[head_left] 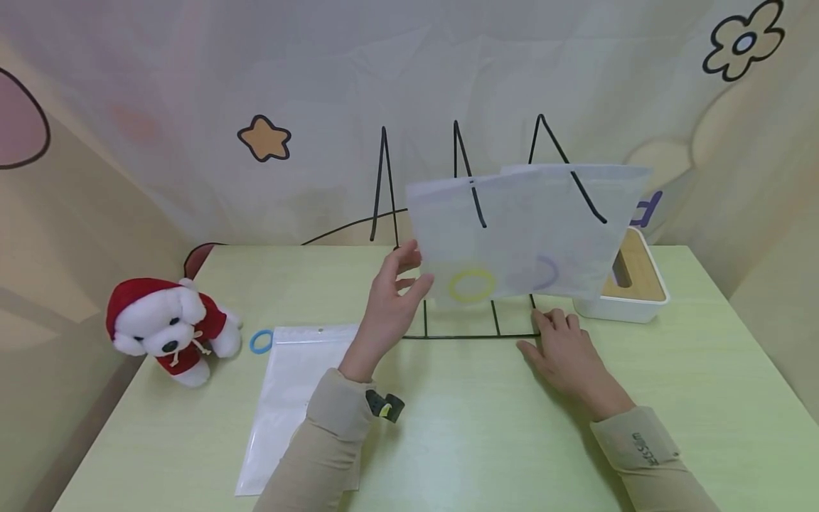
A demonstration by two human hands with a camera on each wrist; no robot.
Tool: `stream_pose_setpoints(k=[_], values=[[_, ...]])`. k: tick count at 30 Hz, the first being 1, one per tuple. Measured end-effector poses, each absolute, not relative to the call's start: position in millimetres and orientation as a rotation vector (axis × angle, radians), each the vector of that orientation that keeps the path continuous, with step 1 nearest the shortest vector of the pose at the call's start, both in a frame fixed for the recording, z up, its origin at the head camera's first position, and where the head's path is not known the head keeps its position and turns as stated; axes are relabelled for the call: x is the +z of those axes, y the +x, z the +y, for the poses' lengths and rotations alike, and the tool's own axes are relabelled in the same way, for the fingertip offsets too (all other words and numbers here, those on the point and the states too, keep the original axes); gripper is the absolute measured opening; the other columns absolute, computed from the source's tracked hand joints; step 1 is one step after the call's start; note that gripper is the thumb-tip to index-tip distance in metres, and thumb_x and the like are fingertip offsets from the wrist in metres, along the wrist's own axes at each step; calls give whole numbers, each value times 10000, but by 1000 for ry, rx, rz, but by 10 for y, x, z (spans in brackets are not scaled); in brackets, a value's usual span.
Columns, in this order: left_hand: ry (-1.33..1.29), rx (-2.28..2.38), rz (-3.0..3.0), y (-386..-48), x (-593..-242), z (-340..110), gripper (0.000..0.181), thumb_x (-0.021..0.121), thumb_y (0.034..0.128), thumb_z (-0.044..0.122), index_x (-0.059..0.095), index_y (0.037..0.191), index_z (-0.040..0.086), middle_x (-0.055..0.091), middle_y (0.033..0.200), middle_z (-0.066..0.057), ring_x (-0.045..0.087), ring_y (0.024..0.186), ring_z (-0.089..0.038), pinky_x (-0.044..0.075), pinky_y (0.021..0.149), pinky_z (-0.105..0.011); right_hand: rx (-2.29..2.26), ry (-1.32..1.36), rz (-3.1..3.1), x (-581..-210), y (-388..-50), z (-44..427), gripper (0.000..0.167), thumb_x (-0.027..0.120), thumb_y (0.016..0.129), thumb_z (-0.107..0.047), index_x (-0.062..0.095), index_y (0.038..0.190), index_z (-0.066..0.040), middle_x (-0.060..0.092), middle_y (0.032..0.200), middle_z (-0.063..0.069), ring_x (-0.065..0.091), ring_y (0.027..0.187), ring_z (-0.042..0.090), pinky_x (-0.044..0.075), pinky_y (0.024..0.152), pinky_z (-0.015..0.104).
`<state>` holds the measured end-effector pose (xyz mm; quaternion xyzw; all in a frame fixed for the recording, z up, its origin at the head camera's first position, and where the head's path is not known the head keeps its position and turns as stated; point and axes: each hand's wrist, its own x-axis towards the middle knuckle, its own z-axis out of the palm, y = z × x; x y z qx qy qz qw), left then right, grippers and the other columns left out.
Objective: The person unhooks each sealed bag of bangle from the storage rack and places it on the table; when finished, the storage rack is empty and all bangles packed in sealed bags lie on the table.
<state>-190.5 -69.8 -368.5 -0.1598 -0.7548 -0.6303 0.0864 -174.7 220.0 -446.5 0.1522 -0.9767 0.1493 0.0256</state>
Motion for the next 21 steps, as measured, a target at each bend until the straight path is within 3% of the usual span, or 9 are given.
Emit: stream_pose_setpoints(k=[21], values=[[-525,-1880,-2201,-1862,-3647,-656,300,585,975,119,568,1270,68,622,1158,-67,583,1051,-178,454,929,-429,446,462,-3015,-4486,-1738,2190,623,554,984,-335,385,1396,100,427,1240,300,382,1083,473,372,856,621]])
